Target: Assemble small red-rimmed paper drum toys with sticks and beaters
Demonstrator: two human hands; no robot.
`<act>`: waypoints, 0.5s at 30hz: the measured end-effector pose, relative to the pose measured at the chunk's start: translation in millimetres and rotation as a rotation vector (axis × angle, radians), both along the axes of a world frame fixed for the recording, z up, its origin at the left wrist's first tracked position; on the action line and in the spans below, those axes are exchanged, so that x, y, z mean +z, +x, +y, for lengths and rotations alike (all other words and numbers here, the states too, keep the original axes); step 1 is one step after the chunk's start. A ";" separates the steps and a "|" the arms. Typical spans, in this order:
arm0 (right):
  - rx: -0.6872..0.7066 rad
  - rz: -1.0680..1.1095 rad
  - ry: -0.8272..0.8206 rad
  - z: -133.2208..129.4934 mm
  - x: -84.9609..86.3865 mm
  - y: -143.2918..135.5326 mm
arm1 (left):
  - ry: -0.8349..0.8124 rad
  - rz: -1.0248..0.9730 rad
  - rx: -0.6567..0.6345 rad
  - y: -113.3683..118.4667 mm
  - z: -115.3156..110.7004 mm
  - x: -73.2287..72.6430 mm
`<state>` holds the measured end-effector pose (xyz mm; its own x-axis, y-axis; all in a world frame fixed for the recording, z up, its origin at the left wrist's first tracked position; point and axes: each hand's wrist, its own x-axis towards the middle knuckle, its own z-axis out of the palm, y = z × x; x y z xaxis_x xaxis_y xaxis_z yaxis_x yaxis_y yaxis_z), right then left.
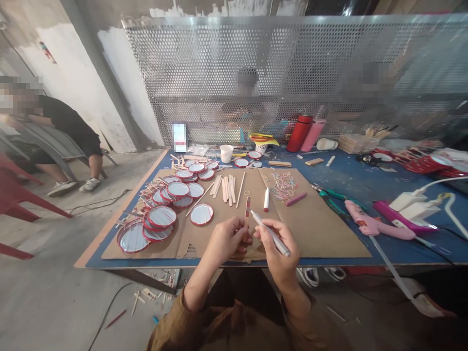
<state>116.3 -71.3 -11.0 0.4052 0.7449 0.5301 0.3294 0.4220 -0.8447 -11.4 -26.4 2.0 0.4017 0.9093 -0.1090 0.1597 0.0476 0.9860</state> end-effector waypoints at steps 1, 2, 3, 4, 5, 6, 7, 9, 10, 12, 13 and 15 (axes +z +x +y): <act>-0.008 0.000 0.005 0.0 0.3 0.0 | 0.000 -0.002 -0.001 0.0 0.0 0.3; -0.010 -0.006 0.005 0.0 0.6 0.0 | -0.001 -0.001 -0.003 0.1 -0.1 0.6; -0.006 -0.014 0.002 0.0 0.9 -0.1 | -0.002 0.001 -0.004 0.2 -0.2 1.1; -0.002 -0.019 0.000 0.0 1.1 -0.2 | -0.004 0.003 -0.002 0.2 -0.3 1.7; -0.001 -0.017 0.000 -0.1 1.3 -0.4 | -0.006 0.004 -0.001 0.3 -0.5 2.4; -0.004 -0.011 0.004 -0.1 1.4 -0.6 | -0.009 0.004 0.001 0.4 -0.7 3.1; -0.008 -0.003 0.009 -0.2 1.5 -0.8 | -0.011 0.003 0.002 0.5 -1.0 3.8; -0.008 -0.002 0.003 -0.5 1.5 -1.1 | -0.010 0.003 0.006 0.5 -1.5 5.1; -0.003 -0.007 -0.007 -0.6 1.5 -1.2 | -0.010 0.006 0.007 0.5 -1.7 5.5; 0.000 -0.009 -0.015 -0.8 1.2 -1.2 | -0.012 0.015 0.011 0.5 -2.0 6.1; -0.005 -0.006 -0.008 -0.8 1.0 -1.1 | -0.015 0.018 0.014 0.6 -2.2 6.4; -0.012 -0.005 0.007 -0.8 0.5 -0.8 | -0.013 0.019 0.016 0.6 -2.6 6.9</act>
<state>115.5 -72.1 -10.5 0.4116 0.7364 0.5369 0.3385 0.4234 -0.8403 -10.8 -29.0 8.9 0.3849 0.9139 -0.1286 0.1772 0.0636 0.9821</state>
